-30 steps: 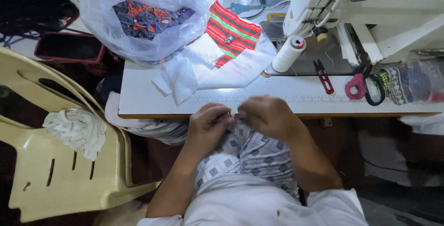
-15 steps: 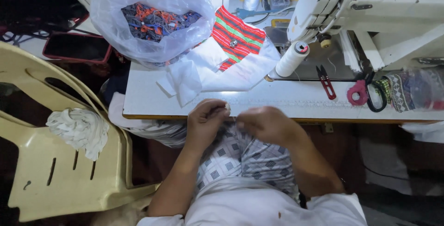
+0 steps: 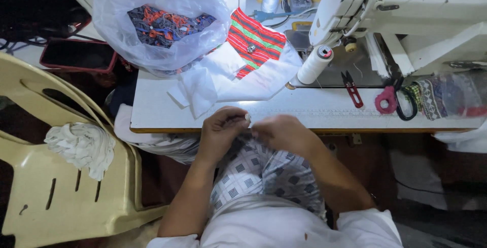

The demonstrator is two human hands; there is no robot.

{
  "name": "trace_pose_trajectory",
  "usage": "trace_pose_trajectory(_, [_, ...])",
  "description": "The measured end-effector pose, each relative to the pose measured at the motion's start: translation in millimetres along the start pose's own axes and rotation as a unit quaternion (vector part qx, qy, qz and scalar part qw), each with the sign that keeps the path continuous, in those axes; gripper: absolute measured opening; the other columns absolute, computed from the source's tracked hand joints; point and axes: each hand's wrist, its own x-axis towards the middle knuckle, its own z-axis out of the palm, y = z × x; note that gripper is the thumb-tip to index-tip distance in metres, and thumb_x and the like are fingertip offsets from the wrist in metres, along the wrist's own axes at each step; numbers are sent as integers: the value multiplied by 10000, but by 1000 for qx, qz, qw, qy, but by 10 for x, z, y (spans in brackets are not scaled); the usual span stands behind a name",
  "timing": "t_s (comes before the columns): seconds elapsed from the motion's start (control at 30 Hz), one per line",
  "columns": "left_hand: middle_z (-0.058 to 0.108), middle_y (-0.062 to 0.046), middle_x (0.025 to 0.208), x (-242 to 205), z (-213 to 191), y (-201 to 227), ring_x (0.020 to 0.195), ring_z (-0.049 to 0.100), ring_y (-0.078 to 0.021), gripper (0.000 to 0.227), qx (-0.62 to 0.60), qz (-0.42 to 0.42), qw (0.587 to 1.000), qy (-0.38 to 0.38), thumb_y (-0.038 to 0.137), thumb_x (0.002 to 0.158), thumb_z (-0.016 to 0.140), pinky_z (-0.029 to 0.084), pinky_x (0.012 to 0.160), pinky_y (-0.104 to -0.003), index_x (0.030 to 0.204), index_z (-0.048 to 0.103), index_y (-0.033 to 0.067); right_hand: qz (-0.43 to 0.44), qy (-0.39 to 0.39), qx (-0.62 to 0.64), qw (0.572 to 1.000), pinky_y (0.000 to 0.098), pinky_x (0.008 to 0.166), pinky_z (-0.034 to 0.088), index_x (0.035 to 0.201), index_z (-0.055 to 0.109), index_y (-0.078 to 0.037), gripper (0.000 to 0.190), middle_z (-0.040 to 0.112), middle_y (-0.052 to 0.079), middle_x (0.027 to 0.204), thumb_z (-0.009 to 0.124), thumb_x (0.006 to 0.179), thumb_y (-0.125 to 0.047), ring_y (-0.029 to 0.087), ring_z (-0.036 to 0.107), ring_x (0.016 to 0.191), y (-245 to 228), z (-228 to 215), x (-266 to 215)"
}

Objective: The person threads a needle with white thread, then sews a button onto a piece of white fabric with a colorful striped border. The person uses a sewing machine, scissors, and a spool of thread during the task.

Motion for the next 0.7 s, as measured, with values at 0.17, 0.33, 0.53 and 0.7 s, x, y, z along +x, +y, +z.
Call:
trace_pose_trajectory(0.17, [715,-89,895,88,40,156,856,724,-146,204,68,22,995,-66,-5,813,821,609,785,-288,1009,780,34,-3,130,56,990,445,769,548,1059,735,-191,147,705,71,762,617,974,-213,326,706,772,364,-172,329])
trace_pose_trajectory(0.33, [698,-48,868,236,-7,81,818,661,-70,168,48,16,999,17,59,858,831,571,766,-242,1018,780,62,-23,70,38,997,519,764,552,1103,713,-182,192,729,122,804,604,955,-237,397,706,825,32,-212,116])
trace_pose_trajectory(0.53, [722,-98,886,269,29,128,856,709,-136,217,18,33,998,-41,-9,807,847,592,803,-289,1011,783,29,32,96,66,993,524,830,548,1053,737,-177,219,746,116,885,641,862,-129,414,712,922,651,2,689])
trace_pose_trajectory(0.7, [720,-89,872,316,42,147,798,731,-136,187,95,101,990,5,-33,832,813,608,757,-255,1009,772,11,-9,96,141,985,494,798,558,1187,760,-198,288,782,112,918,635,940,-120,370,729,905,170,-282,197])
